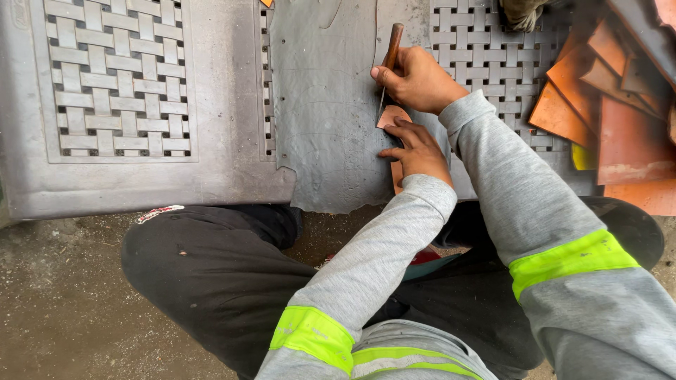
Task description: The person uses a pointed awl to cut curved shapes from orange leather pieces placed on a gray mat. They repeatedly trace the template edges and remove the cut pieces.
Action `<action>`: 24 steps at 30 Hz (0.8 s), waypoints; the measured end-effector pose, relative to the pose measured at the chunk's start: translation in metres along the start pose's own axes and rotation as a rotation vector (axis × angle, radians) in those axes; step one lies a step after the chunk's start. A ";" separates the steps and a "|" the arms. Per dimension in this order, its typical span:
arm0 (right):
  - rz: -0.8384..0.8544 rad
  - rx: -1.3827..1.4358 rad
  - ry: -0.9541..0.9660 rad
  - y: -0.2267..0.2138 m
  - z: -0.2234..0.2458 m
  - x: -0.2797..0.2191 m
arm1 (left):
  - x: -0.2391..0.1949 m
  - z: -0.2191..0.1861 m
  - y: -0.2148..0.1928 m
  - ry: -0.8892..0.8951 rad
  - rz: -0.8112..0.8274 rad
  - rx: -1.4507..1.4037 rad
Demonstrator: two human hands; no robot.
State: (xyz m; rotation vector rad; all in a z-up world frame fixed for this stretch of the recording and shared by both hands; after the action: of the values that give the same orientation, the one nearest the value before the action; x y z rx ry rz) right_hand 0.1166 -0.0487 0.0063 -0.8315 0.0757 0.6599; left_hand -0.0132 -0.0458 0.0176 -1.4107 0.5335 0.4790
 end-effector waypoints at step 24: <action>-0.326 0.077 -0.223 -0.084 0.036 -0.070 | -0.009 0.024 0.024 0.068 -0.358 -0.323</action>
State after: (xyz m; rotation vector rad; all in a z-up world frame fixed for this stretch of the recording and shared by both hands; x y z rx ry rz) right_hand 0.1017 -0.1002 0.1076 -0.6719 -0.2313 0.4353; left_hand -0.0334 -0.0193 0.0063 -1.7943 0.2530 0.2339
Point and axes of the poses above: each hand's wrist, its own x-axis towards the middle knuckle, its own y-axis out of the palm, z = x × y, the point moved 1 cm from there along x, towards the middle knuckle, and after that the axes turned 11 degrees about -x, right-handed, at the moved point
